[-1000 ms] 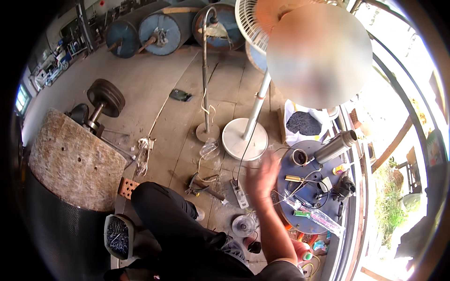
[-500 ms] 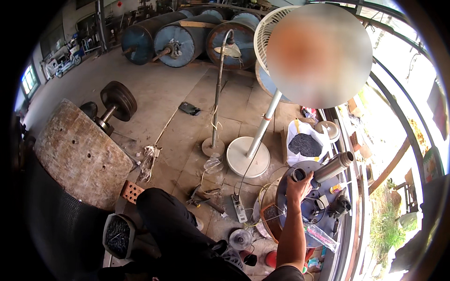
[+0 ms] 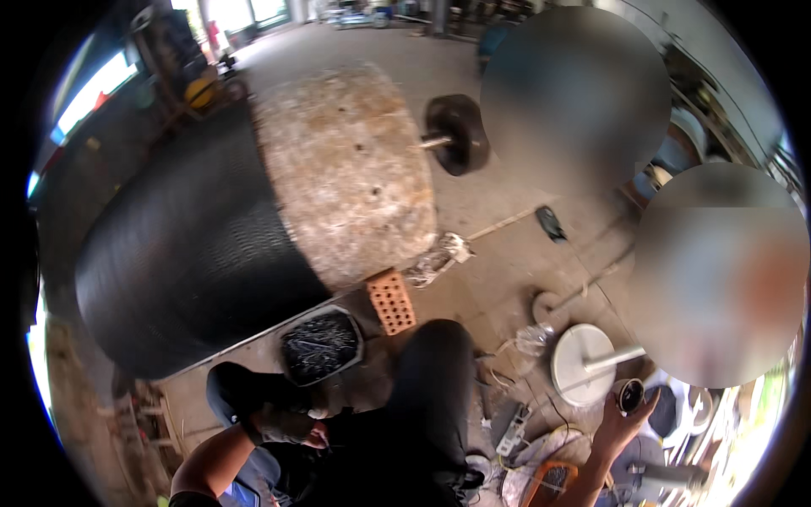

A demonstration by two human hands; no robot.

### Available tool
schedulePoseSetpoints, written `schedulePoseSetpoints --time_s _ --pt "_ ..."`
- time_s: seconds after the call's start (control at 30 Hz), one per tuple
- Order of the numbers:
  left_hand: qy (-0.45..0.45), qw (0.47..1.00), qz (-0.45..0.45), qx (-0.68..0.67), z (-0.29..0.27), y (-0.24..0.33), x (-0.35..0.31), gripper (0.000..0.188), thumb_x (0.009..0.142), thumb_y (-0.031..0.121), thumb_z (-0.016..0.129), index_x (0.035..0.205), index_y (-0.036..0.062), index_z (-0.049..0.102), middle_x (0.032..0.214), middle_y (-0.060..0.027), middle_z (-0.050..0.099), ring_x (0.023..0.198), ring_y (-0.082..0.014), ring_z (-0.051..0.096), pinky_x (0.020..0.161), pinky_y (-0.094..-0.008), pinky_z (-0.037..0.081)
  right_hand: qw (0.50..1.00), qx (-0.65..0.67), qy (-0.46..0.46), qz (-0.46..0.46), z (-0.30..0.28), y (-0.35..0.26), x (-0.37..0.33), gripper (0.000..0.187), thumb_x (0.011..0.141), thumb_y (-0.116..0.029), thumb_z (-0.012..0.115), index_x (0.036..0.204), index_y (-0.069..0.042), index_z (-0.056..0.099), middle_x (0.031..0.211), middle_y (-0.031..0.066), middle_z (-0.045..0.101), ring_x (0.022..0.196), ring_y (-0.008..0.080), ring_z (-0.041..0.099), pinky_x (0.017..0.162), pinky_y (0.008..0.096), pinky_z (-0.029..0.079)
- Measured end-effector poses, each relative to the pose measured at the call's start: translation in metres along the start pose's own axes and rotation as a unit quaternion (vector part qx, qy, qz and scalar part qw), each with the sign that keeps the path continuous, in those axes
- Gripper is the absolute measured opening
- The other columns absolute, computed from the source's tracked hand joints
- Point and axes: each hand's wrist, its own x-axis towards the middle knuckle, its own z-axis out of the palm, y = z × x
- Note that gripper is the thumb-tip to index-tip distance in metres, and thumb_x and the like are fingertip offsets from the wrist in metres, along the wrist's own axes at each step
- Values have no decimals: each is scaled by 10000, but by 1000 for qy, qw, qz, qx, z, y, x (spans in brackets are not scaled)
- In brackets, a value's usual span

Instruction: The person assembles a fan cage by placing wooden sticks across the frame and securing them with pliers. They then move to a large spool and use pliers to manipulate a wire or cable attached to it.

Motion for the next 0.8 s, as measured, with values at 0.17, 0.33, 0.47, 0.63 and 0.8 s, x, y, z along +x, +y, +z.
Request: schedulePoseSetpoints --time_s 0.17,0.33,0.47,0.63,0.8 --pt "37 996 -53 63 10 2 5 332 1014 355 527 1124 57 623 1010 -41 667 1014 -152 598 898 -295 455 975 123 -168 -70 75 -90 -24 925 772 142 672 1550 -70 220 1293 124 531 1146 228 561 955 344 494" --pt "135 983 35 116 12 -4 8 298 974 324 553 1103 75 652 974 -49 677 927 -180 622 833 -322 480 936 96 -319 -112 123 -164 -48 1051 709 -1 819 1541 0 178 1278 153 530 1136 221 547 962 313 468" --pt "203 975 -1 93 15 -26 10 277 947 301 574 1108 92 660 976 -58 682 937 -193 630 826 -321 488 888 140 -391 -196 152 -216 -71 1068 698 -10 843 1515 49 158 1232 163 567 1110 230 603 971 350 490" --pt "254 962 87 45 19 -68 23 283 933 322 577 1108 116 661 968 -72 683 946 -209 639 815 -317 499 794 210 -522 -230 157 -272 -95 1166 664 62 829 1543 -13 67 1284 182 533 1193 247 569 1015 374 463" --pt "279 956 84 25 28 -77 27 283 930 321 579 1111 119 659 965 -76 683 939 -214 640 808 -318 502 669 258 -632 -293 148 -317 -108 1239 650 7 883 1540 -23 21 1291 267 529 1142 310 617 968 431 512"
